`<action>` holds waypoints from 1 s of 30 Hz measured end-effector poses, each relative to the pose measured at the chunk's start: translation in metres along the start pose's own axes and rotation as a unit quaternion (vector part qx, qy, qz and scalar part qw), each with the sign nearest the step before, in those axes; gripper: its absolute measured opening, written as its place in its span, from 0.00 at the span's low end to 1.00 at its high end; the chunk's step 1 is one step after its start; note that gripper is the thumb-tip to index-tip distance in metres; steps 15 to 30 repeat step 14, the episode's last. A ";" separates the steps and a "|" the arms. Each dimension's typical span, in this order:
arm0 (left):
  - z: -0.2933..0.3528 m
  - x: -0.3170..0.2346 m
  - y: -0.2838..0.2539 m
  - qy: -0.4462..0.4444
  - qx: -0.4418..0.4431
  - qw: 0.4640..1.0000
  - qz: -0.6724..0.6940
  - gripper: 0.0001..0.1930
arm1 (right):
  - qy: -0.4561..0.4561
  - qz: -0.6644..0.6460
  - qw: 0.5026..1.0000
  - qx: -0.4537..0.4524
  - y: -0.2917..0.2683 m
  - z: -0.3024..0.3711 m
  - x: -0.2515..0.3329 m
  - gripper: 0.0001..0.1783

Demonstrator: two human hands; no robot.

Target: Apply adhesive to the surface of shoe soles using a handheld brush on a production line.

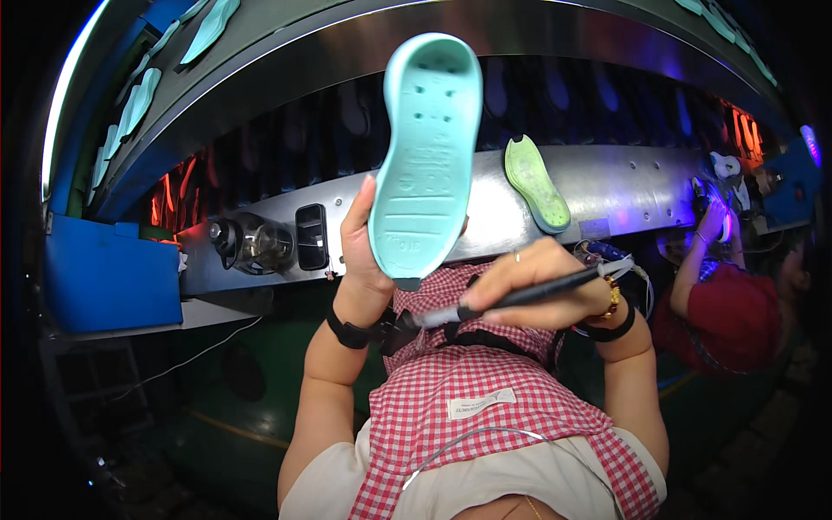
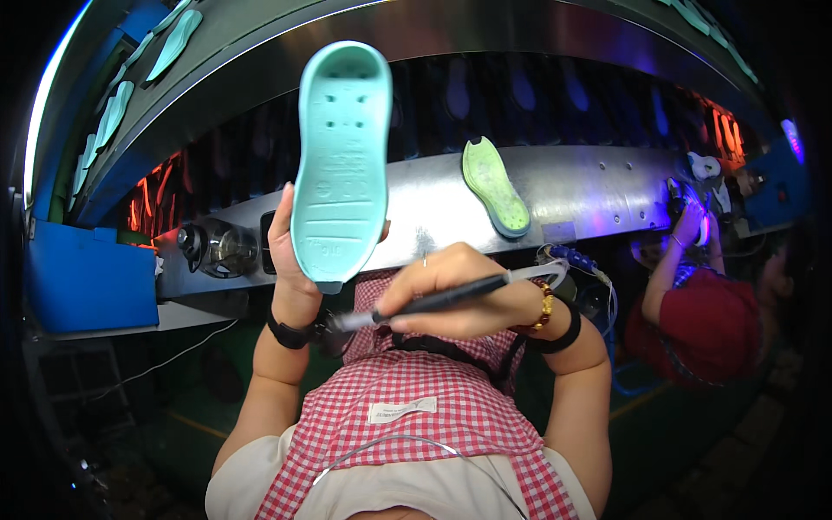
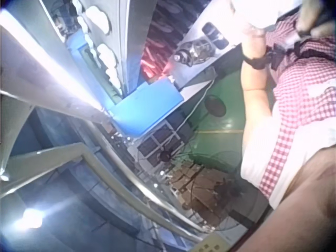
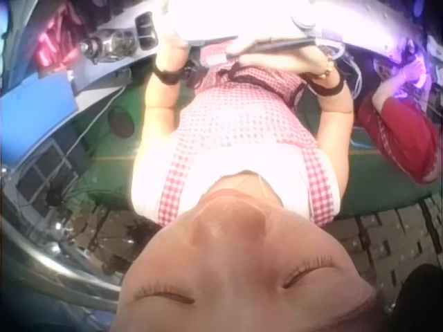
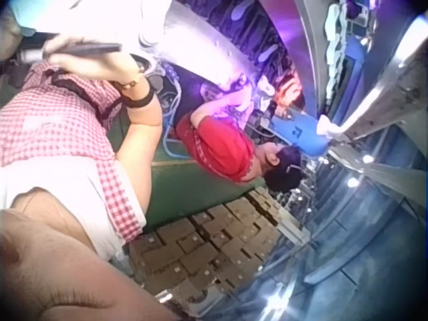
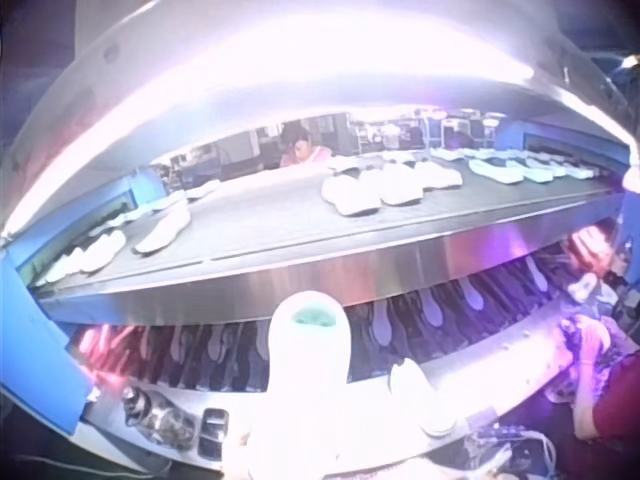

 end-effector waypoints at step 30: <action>0.018 0.029 -0.049 -0.291 -0.021 0.896 -0.335 0.27 | -0.018 0.143 0.983 0.115 -0.020 -0.003 -0.025 0.10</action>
Point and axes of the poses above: each hand's wrist, its own z-axis away from the middle knuckle, its own y-axis out of the palm, x = y × z, the point moved 10 cm from there along -z, towards the middle knuckle, and after that the axes turned 10 degrees about y, right-handed, at the moved point
